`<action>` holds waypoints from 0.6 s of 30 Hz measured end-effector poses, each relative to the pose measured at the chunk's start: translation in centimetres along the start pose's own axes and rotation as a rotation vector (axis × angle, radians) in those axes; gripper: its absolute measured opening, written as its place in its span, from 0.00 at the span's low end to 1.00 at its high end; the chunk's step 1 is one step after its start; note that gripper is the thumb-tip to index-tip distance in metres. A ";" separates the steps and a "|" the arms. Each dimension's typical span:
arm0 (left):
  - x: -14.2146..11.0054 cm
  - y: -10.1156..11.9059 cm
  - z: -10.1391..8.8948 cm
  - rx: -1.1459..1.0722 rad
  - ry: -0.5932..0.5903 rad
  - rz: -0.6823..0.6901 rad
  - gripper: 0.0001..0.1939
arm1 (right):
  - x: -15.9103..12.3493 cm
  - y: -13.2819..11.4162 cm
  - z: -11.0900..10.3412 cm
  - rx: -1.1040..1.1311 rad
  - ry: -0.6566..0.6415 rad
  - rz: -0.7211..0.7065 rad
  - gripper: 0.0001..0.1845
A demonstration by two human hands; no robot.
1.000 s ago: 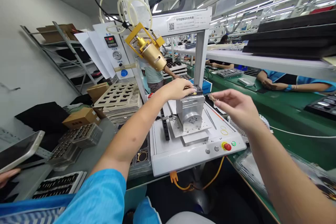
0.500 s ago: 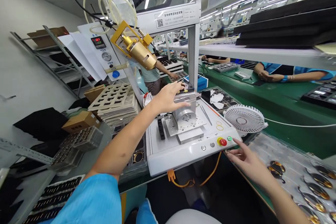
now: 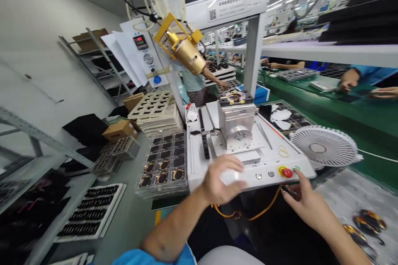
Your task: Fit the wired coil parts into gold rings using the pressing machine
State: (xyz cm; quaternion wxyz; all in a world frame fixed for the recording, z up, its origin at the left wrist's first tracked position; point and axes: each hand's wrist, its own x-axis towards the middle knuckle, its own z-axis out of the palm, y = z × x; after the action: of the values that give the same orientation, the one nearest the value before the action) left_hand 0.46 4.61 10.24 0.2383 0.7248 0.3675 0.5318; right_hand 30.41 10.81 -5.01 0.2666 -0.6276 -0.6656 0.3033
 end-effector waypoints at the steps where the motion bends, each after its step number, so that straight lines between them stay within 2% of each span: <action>1: -2.7 -0.8 1.7 -0.068 -0.054 -0.149 0.16 | 0.2 0.5 0.0 0.032 0.017 0.018 0.62; 4: -9.5 -3.9 6.1 -0.206 -0.061 -0.553 0.21 | 0.7 1.5 -0.5 0.088 0.015 0.061 0.64; 6: -12.4 -5.6 7.8 -0.376 -0.022 -0.695 0.25 | -0.1 1.2 -1.0 0.102 -0.038 0.061 0.58; 8: -14.0 -6.2 8.5 -0.528 0.021 -0.771 0.29 | -2.1 -0.2 -1.0 0.170 -0.116 0.006 0.48; 10: -14.4 -6.0 8.5 -0.696 0.045 -0.807 0.32 | -5.0 -2.5 -0.4 0.295 -0.174 -0.106 0.39; 12: -14.1 -5.3 8.3 -0.874 0.037 -0.801 0.33 | -7.7 -5.1 1.0 0.410 -0.174 -0.227 0.35; 15: -12.9 -4.8 8.3 -1.032 0.041 -0.766 0.29 | -9.6 -8.0 3.2 0.508 -0.023 -0.352 0.34; 18: -12.1 -5.1 8.6 -1.079 0.049 -0.799 0.27 | -9.8 -8.8 4.5 0.556 0.092 -0.397 0.36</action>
State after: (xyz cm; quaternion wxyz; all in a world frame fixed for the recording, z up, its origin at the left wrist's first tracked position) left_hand 5.18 -1.35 -3.42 0.7374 0.3002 0.2956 0.5280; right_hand 21.89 0.43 -1.32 0.5109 -0.4022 -0.6540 0.3867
